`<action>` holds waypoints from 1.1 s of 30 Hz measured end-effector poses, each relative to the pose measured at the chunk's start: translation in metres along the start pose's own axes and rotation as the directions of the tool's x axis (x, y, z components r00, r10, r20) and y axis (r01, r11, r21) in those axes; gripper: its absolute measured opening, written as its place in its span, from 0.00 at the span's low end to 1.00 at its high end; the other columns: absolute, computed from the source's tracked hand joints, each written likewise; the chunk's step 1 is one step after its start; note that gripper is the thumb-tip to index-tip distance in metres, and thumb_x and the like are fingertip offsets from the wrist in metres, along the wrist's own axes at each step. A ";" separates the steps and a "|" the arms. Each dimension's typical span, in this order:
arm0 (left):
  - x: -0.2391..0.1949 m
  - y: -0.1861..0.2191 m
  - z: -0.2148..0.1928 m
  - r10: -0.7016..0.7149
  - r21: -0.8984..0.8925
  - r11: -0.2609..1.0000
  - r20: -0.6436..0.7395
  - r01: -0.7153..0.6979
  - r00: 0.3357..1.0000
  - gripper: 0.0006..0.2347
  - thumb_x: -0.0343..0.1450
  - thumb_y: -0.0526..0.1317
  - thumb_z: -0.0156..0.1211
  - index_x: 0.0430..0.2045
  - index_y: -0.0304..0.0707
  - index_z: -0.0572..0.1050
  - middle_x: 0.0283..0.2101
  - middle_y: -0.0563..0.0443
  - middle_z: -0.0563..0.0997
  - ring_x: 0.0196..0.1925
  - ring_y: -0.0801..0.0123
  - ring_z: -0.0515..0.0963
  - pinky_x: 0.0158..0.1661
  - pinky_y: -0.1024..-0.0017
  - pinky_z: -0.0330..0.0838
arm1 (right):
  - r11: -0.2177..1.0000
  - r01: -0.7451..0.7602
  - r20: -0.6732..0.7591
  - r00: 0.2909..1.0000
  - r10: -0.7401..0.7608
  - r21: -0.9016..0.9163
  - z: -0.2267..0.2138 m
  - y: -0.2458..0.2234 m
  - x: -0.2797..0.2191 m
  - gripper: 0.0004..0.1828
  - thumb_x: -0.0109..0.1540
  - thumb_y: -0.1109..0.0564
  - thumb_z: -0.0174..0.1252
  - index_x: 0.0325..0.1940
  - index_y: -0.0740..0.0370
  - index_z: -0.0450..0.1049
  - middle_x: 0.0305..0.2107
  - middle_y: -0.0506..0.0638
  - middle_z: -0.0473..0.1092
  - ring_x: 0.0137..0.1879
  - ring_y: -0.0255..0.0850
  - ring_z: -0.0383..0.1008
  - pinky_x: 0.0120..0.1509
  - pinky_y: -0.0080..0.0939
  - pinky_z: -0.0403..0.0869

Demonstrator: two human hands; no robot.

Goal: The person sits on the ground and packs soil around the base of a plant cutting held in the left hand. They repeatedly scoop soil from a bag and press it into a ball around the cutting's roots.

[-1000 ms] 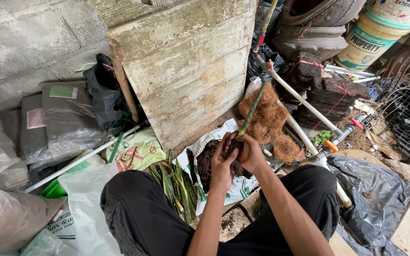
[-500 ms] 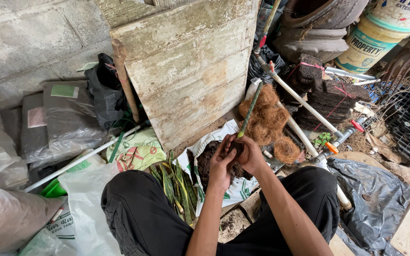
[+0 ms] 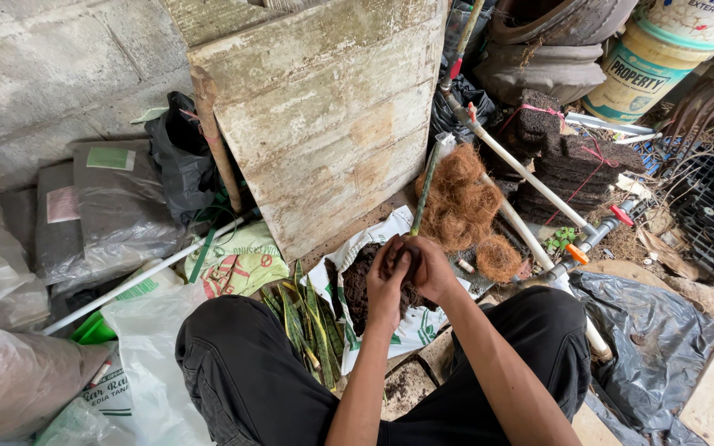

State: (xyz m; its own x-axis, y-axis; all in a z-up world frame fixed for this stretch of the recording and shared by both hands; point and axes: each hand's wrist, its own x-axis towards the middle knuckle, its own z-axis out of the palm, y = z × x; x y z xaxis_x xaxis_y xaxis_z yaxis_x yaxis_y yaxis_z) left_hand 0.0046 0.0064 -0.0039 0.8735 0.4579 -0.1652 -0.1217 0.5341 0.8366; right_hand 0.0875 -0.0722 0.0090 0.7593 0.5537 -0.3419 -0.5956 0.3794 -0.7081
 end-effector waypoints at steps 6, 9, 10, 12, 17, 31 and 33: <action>-0.011 0.017 -0.006 0.024 0.318 0.945 0.174 -0.080 0.984 0.34 0.62 0.52 0.71 0.62 0.39 0.69 0.58 0.47 0.78 0.62 0.60 0.77 0.63 0.63 0.69 | 0.997 -0.052 0.047 0.998 0.050 0.057 -0.004 0.001 0.004 0.14 0.66 0.52 0.58 0.29 0.59 0.69 0.21 0.48 0.69 0.21 0.35 0.65 0.25 0.32 0.68; -0.014 0.028 -0.004 0.188 0.509 0.810 0.246 -0.292 0.951 0.36 0.63 0.54 0.72 0.64 0.35 0.68 0.57 0.44 0.80 0.59 0.57 0.81 0.59 0.63 0.76 | 0.995 -0.071 0.054 0.996 0.068 0.063 -0.006 -0.001 0.014 0.20 0.68 0.53 0.59 0.24 0.58 0.64 0.15 0.47 0.64 0.16 0.36 0.60 0.20 0.36 0.62; -0.015 0.030 -0.002 0.192 0.564 0.769 0.246 -0.301 0.950 0.36 0.64 0.54 0.72 0.64 0.35 0.68 0.56 0.43 0.80 0.58 0.58 0.82 0.59 0.64 0.76 | 0.995 -0.067 0.071 0.996 0.062 0.074 -0.007 -0.001 0.014 0.20 0.68 0.53 0.59 0.23 0.57 0.63 0.14 0.47 0.64 0.16 0.36 0.60 0.20 0.36 0.61; -0.016 0.038 0.005 0.206 0.666 0.672 0.252 -0.324 0.945 0.35 0.65 0.56 0.70 0.64 0.34 0.69 0.55 0.43 0.82 0.56 0.59 0.84 0.58 0.65 0.77 | 0.994 -0.051 0.110 0.993 0.040 0.099 -0.004 -0.005 0.015 0.21 0.68 0.53 0.58 0.22 0.56 0.62 0.14 0.45 0.63 0.15 0.35 0.58 0.19 0.35 0.60; -0.017 0.078 0.004 0.061 0.860 0.380 0.344 -0.340 0.937 0.44 0.60 0.56 0.75 0.70 0.40 0.61 0.56 0.41 0.80 0.56 0.58 0.82 0.55 0.62 0.77 | 0.988 -0.097 0.160 0.984 0.077 0.120 0.017 -0.028 -0.014 0.12 0.63 0.49 0.53 0.37 0.62 0.69 0.25 0.51 0.70 0.28 0.40 0.70 0.32 0.38 0.74; -0.032 0.101 -0.002 0.105 0.822 0.352 0.441 -0.448 0.892 0.49 0.56 0.53 0.79 0.72 0.42 0.55 0.60 0.38 0.77 0.59 0.53 0.81 0.57 0.59 0.76 | 0.985 -0.066 0.333 0.943 0.010 0.157 0.001 -0.003 -0.012 0.12 0.64 0.50 0.60 0.42 0.60 0.68 0.26 0.49 0.69 0.24 0.36 0.69 0.24 0.32 0.71; -0.028 0.092 -0.005 0.182 0.795 0.331 0.474 -0.508 0.861 0.42 0.60 0.53 0.79 0.67 0.38 0.64 0.60 0.40 0.79 0.60 0.54 0.81 0.59 0.59 0.76 | 0.972 -0.060 0.344 0.939 -0.023 0.228 -0.003 0.005 -0.003 0.19 0.68 0.46 0.61 0.32 0.59 0.65 0.19 0.47 0.67 0.18 0.34 0.64 0.18 0.30 0.66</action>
State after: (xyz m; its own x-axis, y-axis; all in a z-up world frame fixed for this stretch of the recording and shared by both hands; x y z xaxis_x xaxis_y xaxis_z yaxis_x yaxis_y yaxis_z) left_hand -0.0334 0.0465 0.0752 0.9537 0.1547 0.2580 -0.1093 -0.6207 0.7764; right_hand 0.0827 -0.0743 0.0048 0.6357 0.7664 -0.0923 -0.6843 0.5043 -0.5267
